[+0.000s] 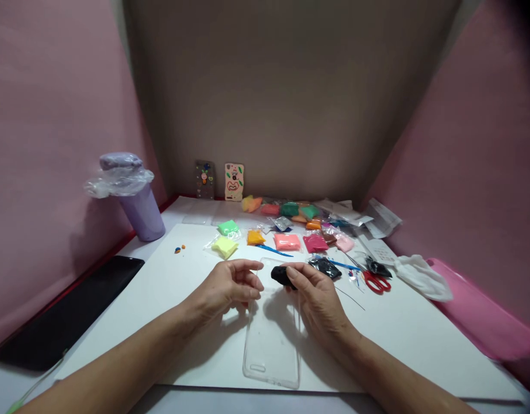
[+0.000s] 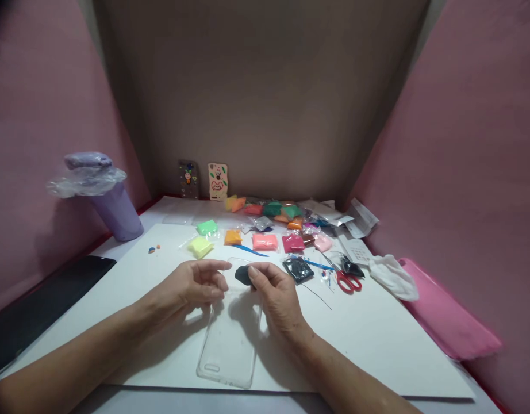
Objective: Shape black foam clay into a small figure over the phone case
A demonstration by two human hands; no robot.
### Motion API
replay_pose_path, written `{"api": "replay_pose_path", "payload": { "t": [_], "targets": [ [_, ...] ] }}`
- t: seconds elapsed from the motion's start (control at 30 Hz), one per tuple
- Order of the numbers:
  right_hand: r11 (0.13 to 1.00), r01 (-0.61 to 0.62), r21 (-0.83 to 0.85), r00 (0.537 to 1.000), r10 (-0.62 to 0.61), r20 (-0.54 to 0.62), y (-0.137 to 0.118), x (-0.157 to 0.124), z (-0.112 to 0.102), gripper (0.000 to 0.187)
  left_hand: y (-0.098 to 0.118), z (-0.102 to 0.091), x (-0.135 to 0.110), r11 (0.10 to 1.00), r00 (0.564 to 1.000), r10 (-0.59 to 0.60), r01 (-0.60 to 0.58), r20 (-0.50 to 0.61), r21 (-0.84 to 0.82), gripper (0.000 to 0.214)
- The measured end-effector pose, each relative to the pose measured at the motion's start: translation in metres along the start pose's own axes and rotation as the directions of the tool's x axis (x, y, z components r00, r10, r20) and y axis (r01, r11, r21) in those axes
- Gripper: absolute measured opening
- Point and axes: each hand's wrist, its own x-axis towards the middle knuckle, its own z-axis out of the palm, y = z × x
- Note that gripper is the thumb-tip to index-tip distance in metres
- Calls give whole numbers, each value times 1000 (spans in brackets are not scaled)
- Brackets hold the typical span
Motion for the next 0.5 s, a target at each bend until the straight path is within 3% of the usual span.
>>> {"api": "replay_pose_path", "payload": {
  "t": [0.2, 0.5],
  "targets": [
    [997, -64, 49, 997, 66, -41, -6, -2, 3, 26, -1, 3, -1, 999, 998, 15, -13, -58, 34, 20],
    [995, -86, 44, 996, 86, -6, -5, -6, 5, 26, -2, 3, -1, 995, 999, 25, -21, -45, 98, 27]
  ]
}}
